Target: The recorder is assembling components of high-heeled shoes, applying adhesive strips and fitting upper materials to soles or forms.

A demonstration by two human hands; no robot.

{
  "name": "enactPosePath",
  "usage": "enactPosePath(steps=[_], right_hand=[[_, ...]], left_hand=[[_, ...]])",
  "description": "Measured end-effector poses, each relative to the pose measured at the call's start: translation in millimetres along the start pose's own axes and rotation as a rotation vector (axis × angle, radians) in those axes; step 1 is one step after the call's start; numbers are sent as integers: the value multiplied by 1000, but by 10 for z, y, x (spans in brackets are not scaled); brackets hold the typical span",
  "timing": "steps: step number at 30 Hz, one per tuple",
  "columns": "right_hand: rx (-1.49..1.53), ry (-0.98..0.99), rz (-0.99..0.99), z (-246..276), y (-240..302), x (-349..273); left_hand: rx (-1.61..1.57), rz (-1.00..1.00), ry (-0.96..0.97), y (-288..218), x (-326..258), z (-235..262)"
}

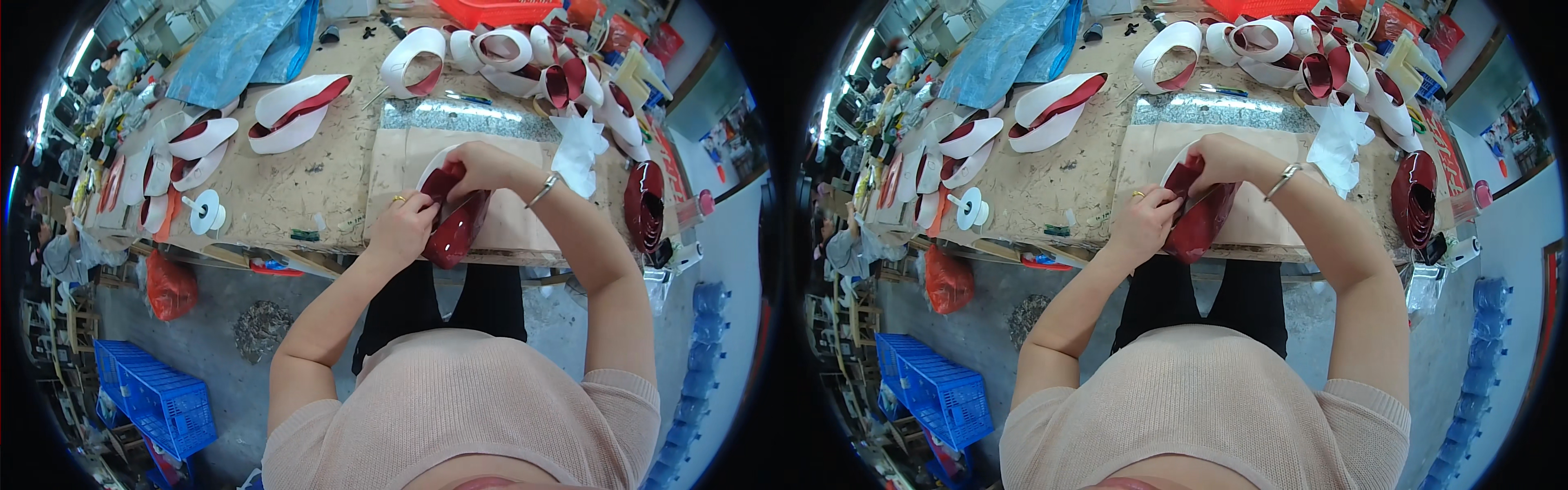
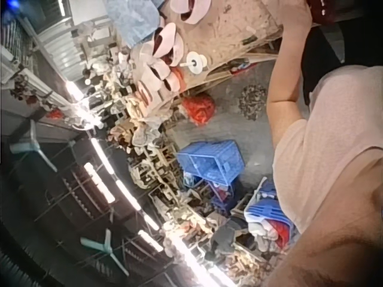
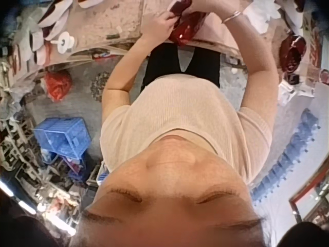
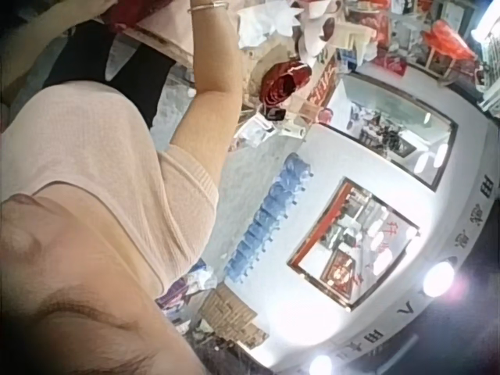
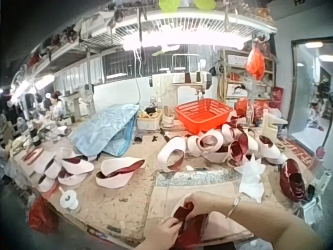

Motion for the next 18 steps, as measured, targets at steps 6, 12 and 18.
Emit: enactPosePath(steps=[6, 12, 18], right_hand=[[-247, -22, 82, -115, 54, 181], [-434, 40, 116, -183, 236, 271], [-418, 1, 81, -242, 84, 309]], left_hand=[[3, 12, 40, -23, -91, -45], [-4, 59, 164, 3, -81, -65], [-53, 118, 251, 45, 118, -124]])
Point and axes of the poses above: each hand's wrist, its own x-axis towards the middle knuckle, its own z-axis out of the back of the hand, y = z × x, the point moved 4 cm from there along x, towards the middle knuckle, and after that the axes turned 11 degrees about -y, right-handed, at the moved point
